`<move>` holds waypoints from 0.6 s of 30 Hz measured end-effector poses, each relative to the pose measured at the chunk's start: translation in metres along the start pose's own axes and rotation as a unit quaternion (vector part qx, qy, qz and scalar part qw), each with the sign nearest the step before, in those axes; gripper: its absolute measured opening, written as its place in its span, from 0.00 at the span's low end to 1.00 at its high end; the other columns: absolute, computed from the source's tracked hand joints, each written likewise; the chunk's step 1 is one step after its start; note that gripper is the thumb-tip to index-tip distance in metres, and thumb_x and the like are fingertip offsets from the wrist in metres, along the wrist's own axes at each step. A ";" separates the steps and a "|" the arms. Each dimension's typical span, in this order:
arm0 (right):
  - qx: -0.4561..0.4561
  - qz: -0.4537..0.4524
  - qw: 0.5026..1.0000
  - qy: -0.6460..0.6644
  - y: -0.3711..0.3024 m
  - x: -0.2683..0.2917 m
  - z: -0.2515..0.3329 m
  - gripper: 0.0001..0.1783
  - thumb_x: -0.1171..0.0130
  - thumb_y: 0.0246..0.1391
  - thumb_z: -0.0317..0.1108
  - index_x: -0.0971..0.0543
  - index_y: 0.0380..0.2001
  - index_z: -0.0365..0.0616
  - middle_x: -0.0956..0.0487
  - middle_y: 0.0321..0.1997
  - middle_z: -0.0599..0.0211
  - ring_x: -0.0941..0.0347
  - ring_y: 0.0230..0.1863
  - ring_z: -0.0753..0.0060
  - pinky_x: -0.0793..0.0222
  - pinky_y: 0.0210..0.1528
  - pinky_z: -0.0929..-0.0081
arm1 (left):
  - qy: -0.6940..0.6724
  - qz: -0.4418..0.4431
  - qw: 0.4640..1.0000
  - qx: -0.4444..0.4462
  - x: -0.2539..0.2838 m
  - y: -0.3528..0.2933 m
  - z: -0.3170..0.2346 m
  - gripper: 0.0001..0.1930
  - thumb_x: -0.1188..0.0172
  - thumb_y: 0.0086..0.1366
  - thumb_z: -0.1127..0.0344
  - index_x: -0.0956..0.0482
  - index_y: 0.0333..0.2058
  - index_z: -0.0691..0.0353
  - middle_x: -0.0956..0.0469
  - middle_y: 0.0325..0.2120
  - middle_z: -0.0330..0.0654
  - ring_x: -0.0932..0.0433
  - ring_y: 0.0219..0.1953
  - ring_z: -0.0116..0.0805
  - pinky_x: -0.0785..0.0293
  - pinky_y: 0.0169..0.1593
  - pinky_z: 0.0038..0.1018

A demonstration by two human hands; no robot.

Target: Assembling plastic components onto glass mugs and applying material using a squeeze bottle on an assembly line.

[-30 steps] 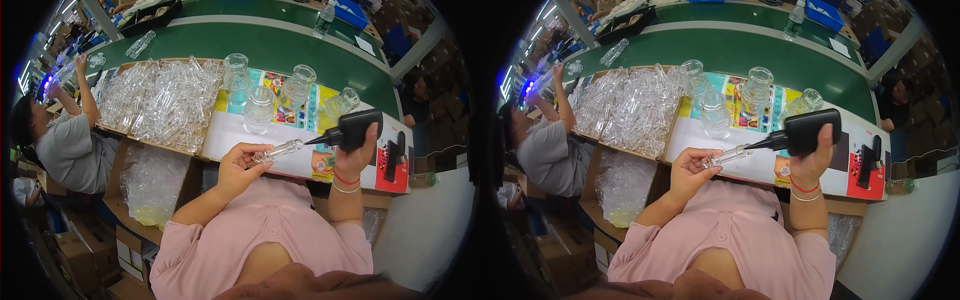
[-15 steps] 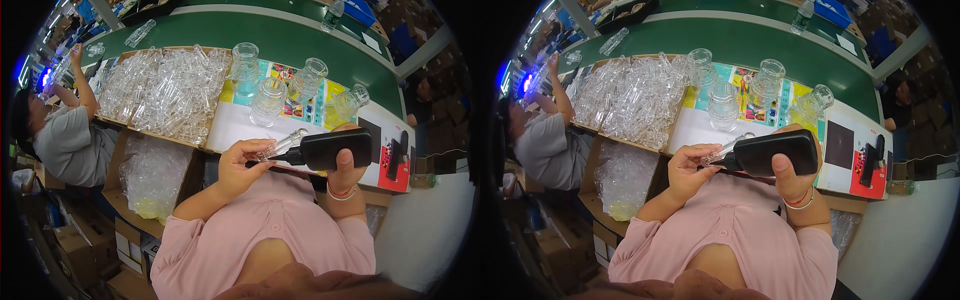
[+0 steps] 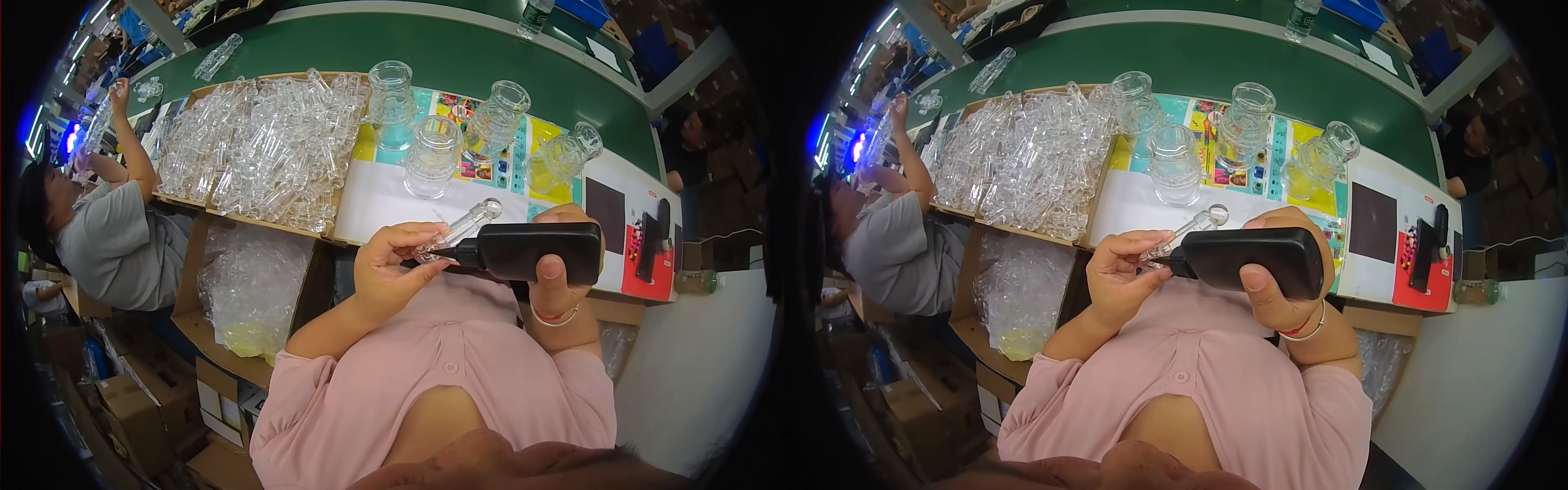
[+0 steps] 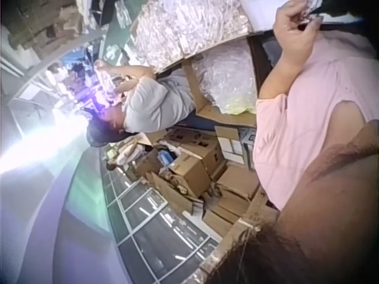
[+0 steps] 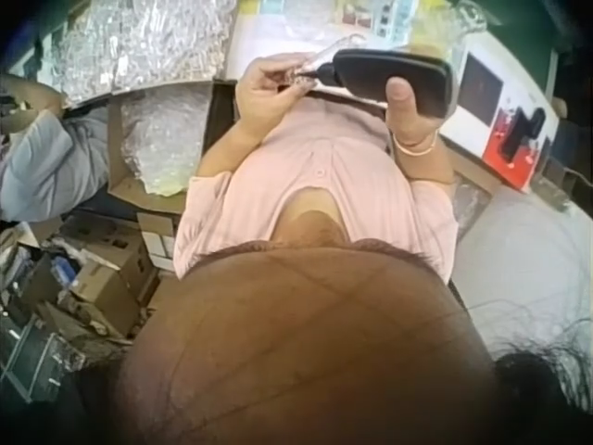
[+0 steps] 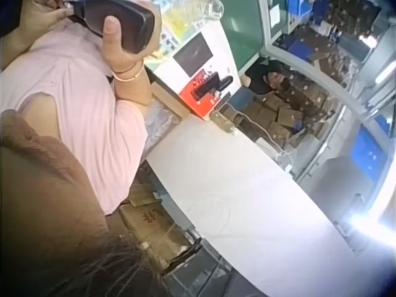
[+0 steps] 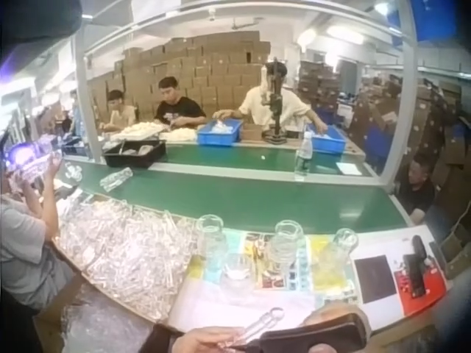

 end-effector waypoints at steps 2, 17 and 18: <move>-0.002 0.003 1.000 -0.002 -0.001 0.002 0.000 0.28 0.43 0.47 0.53 0.31 0.34 0.35 0.30 0.28 0.60 0.34 0.28 0.74 0.38 0.32 0.80 | 0.013 0.016 0.999 -0.029 -0.001 0.001 -0.001 0.18 0.42 0.49 0.86 0.35 0.40 0.70 0.31 0.44 0.58 0.27 0.45 0.40 0.24 0.45 0.31; -0.034 0.028 0.999 0.027 0.001 0.005 0.002 0.28 0.43 0.47 0.52 0.31 0.33 0.33 0.30 0.28 0.61 0.35 0.25 0.77 0.39 0.28 0.82 | 0.143 -0.009 0.987 -0.074 0.004 -0.002 -0.003 0.19 0.36 0.44 0.83 0.28 0.37 0.65 0.25 0.39 0.52 0.24 0.41 0.37 0.26 0.41 0.25; -0.034 0.035 0.999 0.018 0.001 0.005 0.002 0.28 0.43 0.47 0.52 0.31 0.33 0.33 0.30 0.28 0.61 0.34 0.26 0.76 0.38 0.29 0.82 | 0.143 -0.008 0.987 -0.073 0.005 -0.001 -0.004 0.19 0.36 0.44 0.83 0.28 0.37 0.65 0.25 0.39 0.52 0.24 0.41 0.37 0.26 0.41 0.25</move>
Point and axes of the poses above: each hand's wrist, its own y-axis towards the middle knuckle, its own x-axis out of the back of the hand, z = x × y, the point moved 3 cm from there along y, towards the middle knuckle
